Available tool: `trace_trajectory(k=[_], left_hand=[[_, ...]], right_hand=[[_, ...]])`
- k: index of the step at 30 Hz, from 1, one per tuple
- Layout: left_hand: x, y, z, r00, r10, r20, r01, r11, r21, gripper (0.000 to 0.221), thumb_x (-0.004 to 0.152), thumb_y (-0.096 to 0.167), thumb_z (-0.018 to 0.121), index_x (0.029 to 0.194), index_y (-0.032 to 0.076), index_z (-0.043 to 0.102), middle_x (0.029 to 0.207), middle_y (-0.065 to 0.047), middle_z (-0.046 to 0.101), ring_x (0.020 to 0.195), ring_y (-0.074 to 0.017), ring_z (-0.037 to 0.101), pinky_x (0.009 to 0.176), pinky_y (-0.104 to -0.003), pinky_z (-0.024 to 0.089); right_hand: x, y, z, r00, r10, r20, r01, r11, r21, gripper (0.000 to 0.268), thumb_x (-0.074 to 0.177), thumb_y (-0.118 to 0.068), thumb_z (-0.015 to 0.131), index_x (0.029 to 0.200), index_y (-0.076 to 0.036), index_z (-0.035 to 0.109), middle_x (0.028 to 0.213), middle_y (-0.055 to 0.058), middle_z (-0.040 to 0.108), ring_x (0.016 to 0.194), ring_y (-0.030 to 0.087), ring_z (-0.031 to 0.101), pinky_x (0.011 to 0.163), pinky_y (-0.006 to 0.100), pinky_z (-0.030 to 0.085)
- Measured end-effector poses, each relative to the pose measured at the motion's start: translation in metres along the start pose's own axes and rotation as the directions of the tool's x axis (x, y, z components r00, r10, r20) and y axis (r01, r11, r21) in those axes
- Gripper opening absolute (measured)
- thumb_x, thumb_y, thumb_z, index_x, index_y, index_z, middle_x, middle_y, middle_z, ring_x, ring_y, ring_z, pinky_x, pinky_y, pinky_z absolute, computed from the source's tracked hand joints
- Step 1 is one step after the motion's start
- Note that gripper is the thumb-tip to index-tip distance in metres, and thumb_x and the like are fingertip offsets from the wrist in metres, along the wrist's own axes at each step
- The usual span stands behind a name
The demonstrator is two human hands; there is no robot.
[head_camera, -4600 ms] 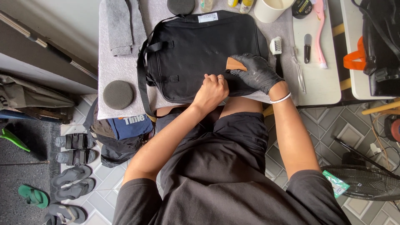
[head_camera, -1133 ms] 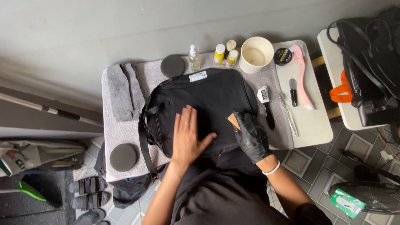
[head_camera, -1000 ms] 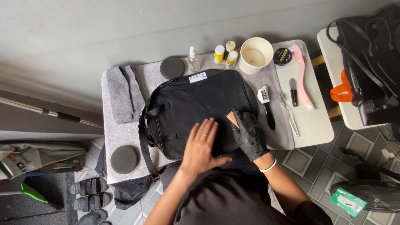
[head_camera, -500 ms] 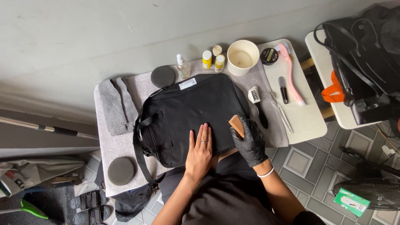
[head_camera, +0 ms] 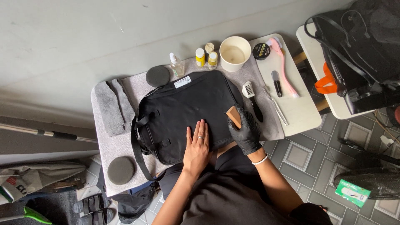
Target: Buffing and cleaning the exterior of a black bag using a brush and sponge at a repair station.
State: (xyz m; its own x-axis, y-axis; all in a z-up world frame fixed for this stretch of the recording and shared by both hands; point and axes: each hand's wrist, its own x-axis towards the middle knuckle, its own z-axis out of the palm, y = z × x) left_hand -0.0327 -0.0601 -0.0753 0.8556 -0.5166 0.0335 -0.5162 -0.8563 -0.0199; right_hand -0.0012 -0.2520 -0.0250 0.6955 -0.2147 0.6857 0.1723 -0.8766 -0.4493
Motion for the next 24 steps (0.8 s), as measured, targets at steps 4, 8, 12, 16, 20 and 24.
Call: trace_trajectory(k=[4, 8, 12, 16, 20, 24], left_hand=[[0.002, 0.0, 0.0, 0.999, -0.004, -0.043, 0.004, 1.0, 0.015, 0.128, 0.061, 0.047, 0.088, 0.159, -0.004, 0.025, 0.169, -0.023, 0.019, 0.157, -0.0344, 0.019, 0.128, -0.06, 0.012], [-0.003, 0.003, -0.004, 1.0, -0.01, -0.006, 0.01, 1.0, 0.01, 0.124, 0.064, 0.048, 0.088, 0.159, -0.003, 0.025, 0.168, -0.022, 0.021, 0.157, -0.0331, 0.019, 0.128, -0.06, 0.012], [-0.001, 0.001, -0.03, 1.0, 0.002, -0.005, -0.002, 1.0, -0.013, 0.121, 0.067, 0.045, 0.088, 0.159, -0.004, 0.025, 0.168, -0.023, 0.02, 0.157, -0.0336, 0.019, 0.127, -0.062, 0.012], [-0.005, 0.002, -0.032, 1.0, 0.0, -0.009, 0.0, 1.0, -0.028, 0.12, 0.069, 0.044, 0.088, 0.159, -0.005, 0.026, 0.168, -0.023, 0.022, 0.157, -0.0337, 0.02, 0.127, -0.061, 0.013], [-0.001, 0.0, -0.037, 1.0, 0.003, -0.026, -0.004, 1.0, -0.026, 0.119, 0.068, 0.044, 0.088, 0.158, -0.005, 0.026, 0.168, -0.024, 0.022, 0.156, -0.0345, 0.02, 0.127, -0.062, 0.012], [-0.003, 0.002, -0.026, 0.999, 0.006, -0.039, -0.007, 1.0, -0.026, 0.12, 0.067, 0.044, 0.088, 0.157, -0.006, 0.027, 0.167, -0.024, 0.023, 0.157, -0.0348, 0.019, 0.127, -0.062, 0.011]], right_hand=[[-0.007, 0.013, 0.011, 0.998, -0.051, -0.043, 0.051, 0.999, 0.003, 0.048, 0.089, -0.03, 0.08, 0.126, -0.001, 0.073, 0.097, 0.019, 0.072, 0.088, 0.036, 0.071, 0.081, 0.038, 0.061], [-0.013, 0.017, 0.01, 0.993, -0.108, -0.04, 0.106, 0.993, -0.052, 0.048, 0.087, -0.03, 0.081, 0.127, -0.004, 0.073, 0.097, 0.013, 0.073, 0.088, 0.032, 0.073, 0.079, 0.037, 0.061], [-0.021, 0.022, 0.02, 0.994, -0.074, -0.077, 0.072, 0.997, -0.03, 0.05, 0.086, -0.027, 0.083, 0.127, -0.001, 0.072, 0.096, 0.017, 0.073, 0.087, 0.033, 0.072, 0.079, 0.038, 0.061], [-0.021, 0.023, 0.013, 0.995, -0.097, -0.029, 0.092, 0.984, -0.153, 0.052, 0.085, -0.032, 0.082, 0.13, -0.008, 0.072, 0.096, 0.009, 0.073, 0.084, 0.026, 0.072, 0.077, 0.034, 0.062], [-0.004, 0.0, 0.004, 0.991, -0.129, 0.03, 0.131, 0.989, -0.072, 0.047, 0.089, -0.028, 0.079, 0.126, -0.001, 0.071, 0.092, 0.017, 0.07, 0.085, 0.033, 0.071, 0.074, 0.036, 0.06], [-0.012, 0.013, 0.013, 0.98, -0.168, 0.104, 0.18, 0.978, -0.109, 0.049, 0.083, -0.032, 0.081, 0.125, -0.008, 0.073, 0.093, 0.011, 0.073, 0.085, 0.029, 0.072, 0.075, 0.035, 0.062]])
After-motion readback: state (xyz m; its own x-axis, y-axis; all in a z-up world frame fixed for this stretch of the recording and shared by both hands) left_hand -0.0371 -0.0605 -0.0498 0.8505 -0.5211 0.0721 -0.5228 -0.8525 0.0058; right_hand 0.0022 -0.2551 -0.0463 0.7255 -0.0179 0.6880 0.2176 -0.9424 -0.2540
